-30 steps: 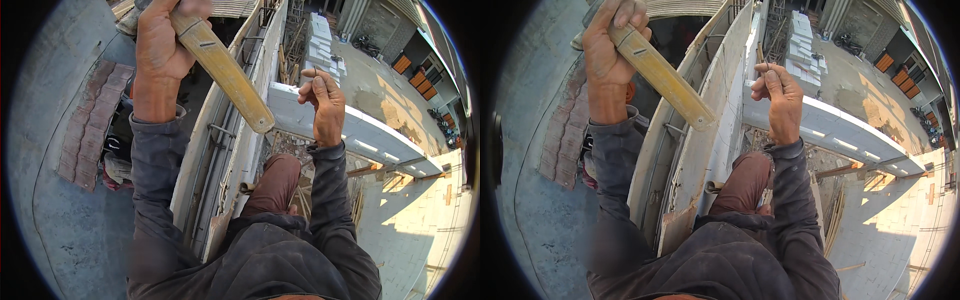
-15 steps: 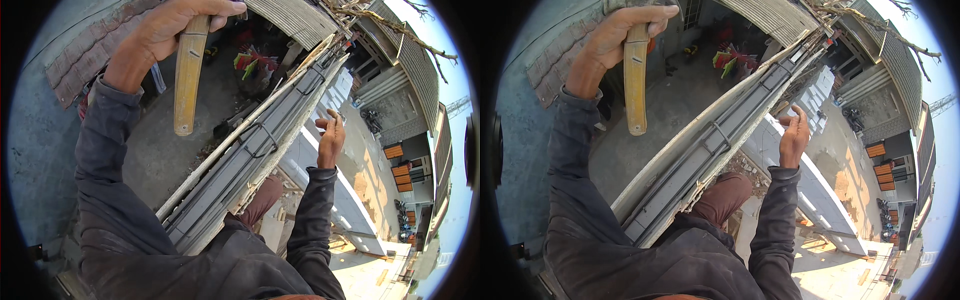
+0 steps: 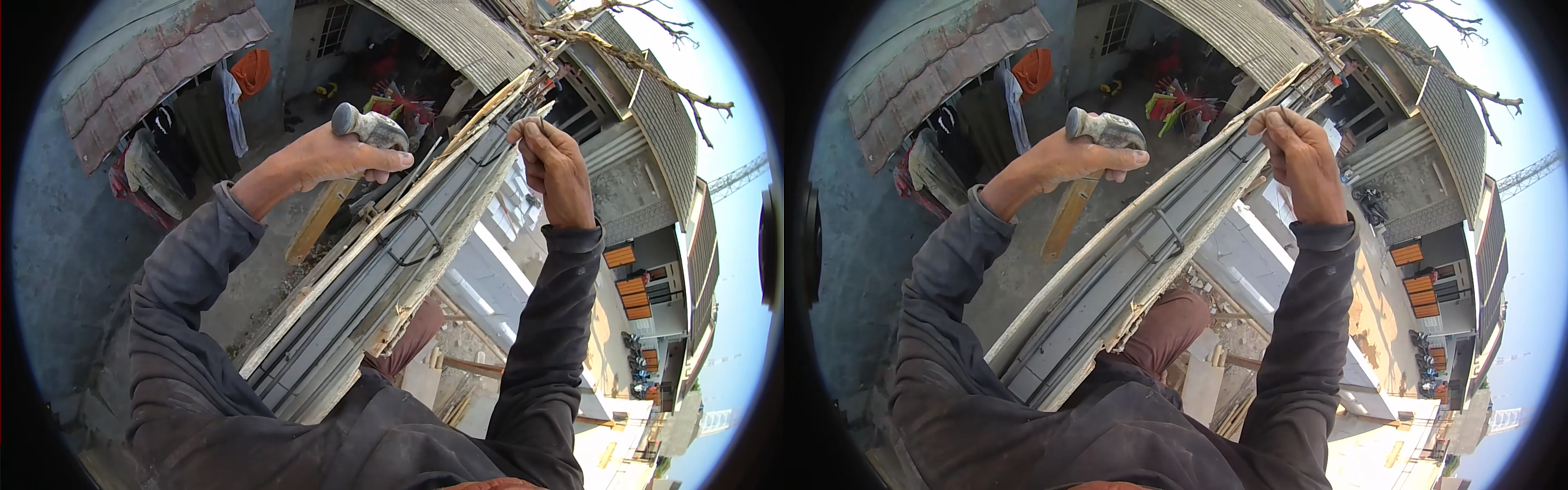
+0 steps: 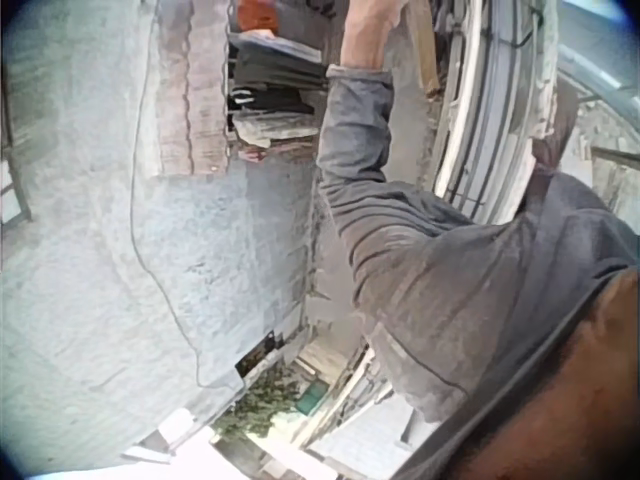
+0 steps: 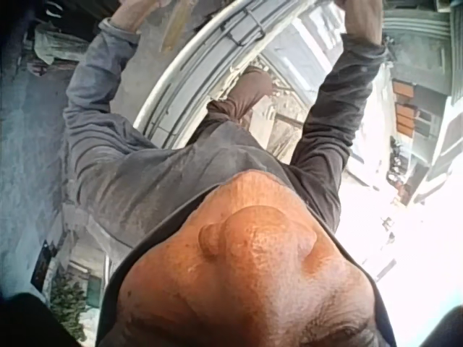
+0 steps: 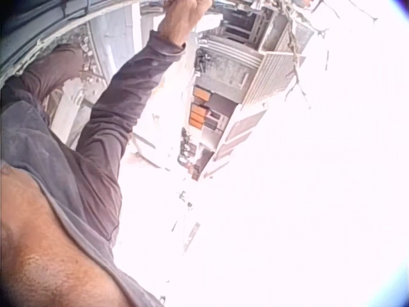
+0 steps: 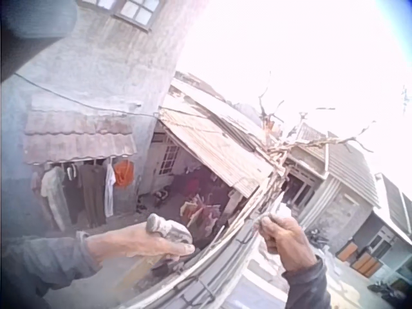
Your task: The person hammers nails into wooden boards to secure a frame for a concrete column on a construction site. The person aligns the boards, places nails, and uses a hammer to drive them into the wood.
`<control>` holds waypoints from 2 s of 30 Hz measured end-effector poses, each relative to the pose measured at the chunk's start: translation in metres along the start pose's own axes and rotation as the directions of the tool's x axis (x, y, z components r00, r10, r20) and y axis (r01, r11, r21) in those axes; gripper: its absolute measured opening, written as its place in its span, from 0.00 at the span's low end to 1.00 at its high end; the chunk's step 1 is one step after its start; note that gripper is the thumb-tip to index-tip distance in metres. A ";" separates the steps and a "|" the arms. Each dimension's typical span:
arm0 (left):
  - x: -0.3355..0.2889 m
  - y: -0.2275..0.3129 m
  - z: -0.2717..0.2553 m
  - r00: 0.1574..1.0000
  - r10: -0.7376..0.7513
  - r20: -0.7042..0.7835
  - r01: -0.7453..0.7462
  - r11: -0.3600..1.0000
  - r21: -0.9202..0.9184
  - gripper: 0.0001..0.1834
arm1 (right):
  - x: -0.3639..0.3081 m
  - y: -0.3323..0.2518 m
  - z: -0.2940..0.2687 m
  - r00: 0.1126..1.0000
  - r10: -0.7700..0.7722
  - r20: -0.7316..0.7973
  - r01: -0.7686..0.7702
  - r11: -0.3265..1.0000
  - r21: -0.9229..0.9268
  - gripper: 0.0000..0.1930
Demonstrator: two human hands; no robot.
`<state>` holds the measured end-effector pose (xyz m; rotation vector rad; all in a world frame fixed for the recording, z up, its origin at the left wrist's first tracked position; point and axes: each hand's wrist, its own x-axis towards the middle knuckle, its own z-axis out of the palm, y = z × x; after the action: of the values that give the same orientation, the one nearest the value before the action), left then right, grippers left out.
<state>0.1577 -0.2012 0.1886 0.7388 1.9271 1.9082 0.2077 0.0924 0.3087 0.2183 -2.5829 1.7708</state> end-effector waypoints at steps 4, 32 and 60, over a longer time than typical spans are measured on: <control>0.011 -0.010 0.000 0.996 -0.013 -0.084 0.008 0.998 -0.062 0.10 | 0.035 -0.007 0.036 0.881 -0.365 0.302 0.459 0.817 -0.349 0.19; 0.056 -0.078 0.008 0.916 -0.355 0.188 0.402 0.815 -0.418 0.13 | -0.013 -0.090 0.067 0.564 -0.350 0.748 0.796 0.471 -0.379 0.10; -0.025 0.033 0.066 0.965 -0.062 -0.256 0.165 0.900 0.405 0.23 | -0.178 0.266 0.128 0.980 0.191 0.052 -0.175 0.714 0.678 0.18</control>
<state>0.2201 -0.1623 0.2152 0.5048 2.5212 1.5805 0.3635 0.0880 0.0009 -0.0752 -1.8515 2.7112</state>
